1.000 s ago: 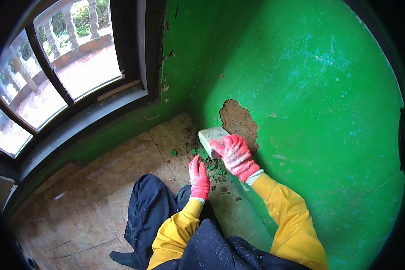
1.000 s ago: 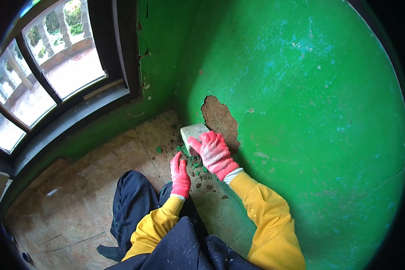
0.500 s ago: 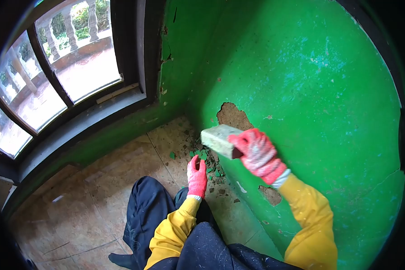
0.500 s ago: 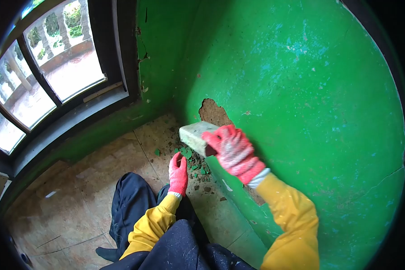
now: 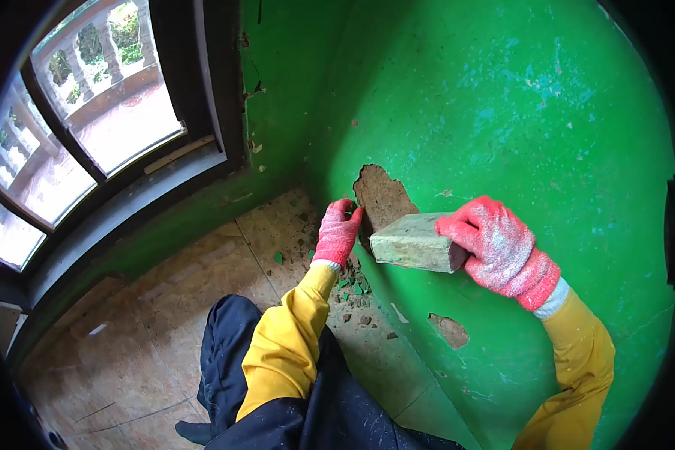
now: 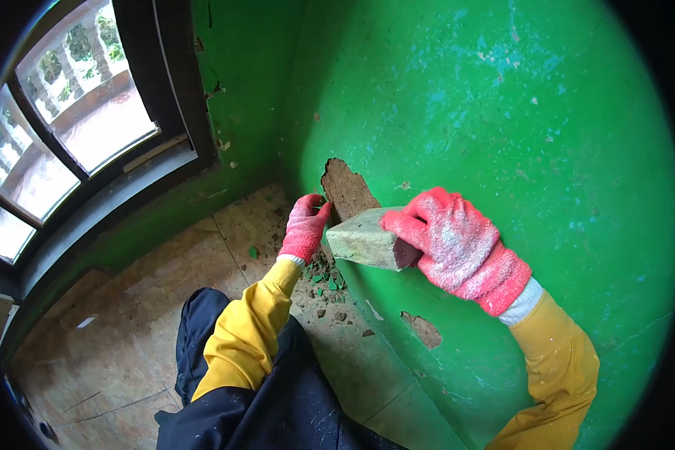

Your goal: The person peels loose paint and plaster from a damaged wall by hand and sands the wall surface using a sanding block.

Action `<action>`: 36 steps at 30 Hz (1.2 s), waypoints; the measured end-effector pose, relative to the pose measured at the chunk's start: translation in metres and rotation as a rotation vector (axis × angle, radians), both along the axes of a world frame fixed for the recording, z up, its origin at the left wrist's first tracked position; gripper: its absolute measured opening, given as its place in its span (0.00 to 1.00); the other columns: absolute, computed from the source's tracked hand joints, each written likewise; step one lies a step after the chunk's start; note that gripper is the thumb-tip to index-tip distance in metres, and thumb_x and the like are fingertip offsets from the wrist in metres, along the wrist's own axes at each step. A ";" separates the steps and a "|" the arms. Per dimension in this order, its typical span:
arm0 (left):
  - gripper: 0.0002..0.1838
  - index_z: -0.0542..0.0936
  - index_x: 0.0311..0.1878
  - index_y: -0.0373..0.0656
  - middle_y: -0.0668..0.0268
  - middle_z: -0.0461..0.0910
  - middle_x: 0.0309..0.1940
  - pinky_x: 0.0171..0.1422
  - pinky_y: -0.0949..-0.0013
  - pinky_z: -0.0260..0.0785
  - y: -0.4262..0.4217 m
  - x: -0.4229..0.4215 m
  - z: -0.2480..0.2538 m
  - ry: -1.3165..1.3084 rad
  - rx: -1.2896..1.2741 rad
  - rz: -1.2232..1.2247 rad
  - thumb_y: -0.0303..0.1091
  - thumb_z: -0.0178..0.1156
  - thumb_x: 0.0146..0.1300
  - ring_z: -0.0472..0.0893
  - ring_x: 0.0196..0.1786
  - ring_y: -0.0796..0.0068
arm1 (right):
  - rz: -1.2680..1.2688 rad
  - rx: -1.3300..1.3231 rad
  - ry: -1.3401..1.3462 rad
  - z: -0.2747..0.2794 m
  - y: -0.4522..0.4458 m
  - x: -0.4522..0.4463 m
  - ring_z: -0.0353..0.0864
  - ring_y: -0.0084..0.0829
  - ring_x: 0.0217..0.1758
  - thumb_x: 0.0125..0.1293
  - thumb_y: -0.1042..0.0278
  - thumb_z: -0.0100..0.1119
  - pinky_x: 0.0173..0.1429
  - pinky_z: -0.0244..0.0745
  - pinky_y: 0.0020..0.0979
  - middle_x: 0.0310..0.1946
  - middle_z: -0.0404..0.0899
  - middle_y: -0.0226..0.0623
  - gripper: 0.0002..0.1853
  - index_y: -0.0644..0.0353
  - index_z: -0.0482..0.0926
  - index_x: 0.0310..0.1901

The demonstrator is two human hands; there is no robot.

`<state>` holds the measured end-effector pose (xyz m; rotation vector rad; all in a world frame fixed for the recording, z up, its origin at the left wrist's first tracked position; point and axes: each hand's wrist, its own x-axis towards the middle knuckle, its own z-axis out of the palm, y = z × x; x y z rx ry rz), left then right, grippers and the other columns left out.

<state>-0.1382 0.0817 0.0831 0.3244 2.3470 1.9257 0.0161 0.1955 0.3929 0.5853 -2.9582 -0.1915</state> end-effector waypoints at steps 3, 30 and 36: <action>0.19 0.80 0.53 0.40 0.54 0.81 0.48 0.53 0.62 0.77 -0.006 -0.004 0.003 0.006 -0.003 -0.040 0.42 0.66 0.66 0.85 0.46 0.60 | 0.053 0.019 -0.069 -0.010 -0.002 0.001 0.79 0.43 0.44 0.47 0.72 0.66 0.42 0.76 0.45 0.40 0.77 0.35 0.22 0.47 0.82 0.49; 0.28 0.71 0.69 0.41 0.52 0.67 0.69 0.74 0.60 0.62 -0.008 0.007 -0.027 -0.014 0.035 -0.042 0.33 0.57 0.66 0.68 0.71 0.52 | 0.055 0.100 -0.049 -0.023 0.000 0.003 0.78 0.39 0.44 0.50 0.67 0.66 0.41 0.77 0.41 0.39 0.75 0.33 0.23 0.43 0.81 0.53; 0.35 0.59 0.78 0.40 0.51 0.53 0.79 0.83 0.61 0.47 -0.002 0.037 -0.048 -0.063 0.057 -0.237 0.34 0.56 0.69 0.52 0.80 0.51 | 0.054 0.085 -0.101 -0.020 -0.002 0.001 0.78 0.40 0.44 0.52 0.67 0.64 0.41 0.77 0.41 0.40 0.75 0.33 0.23 0.44 0.81 0.53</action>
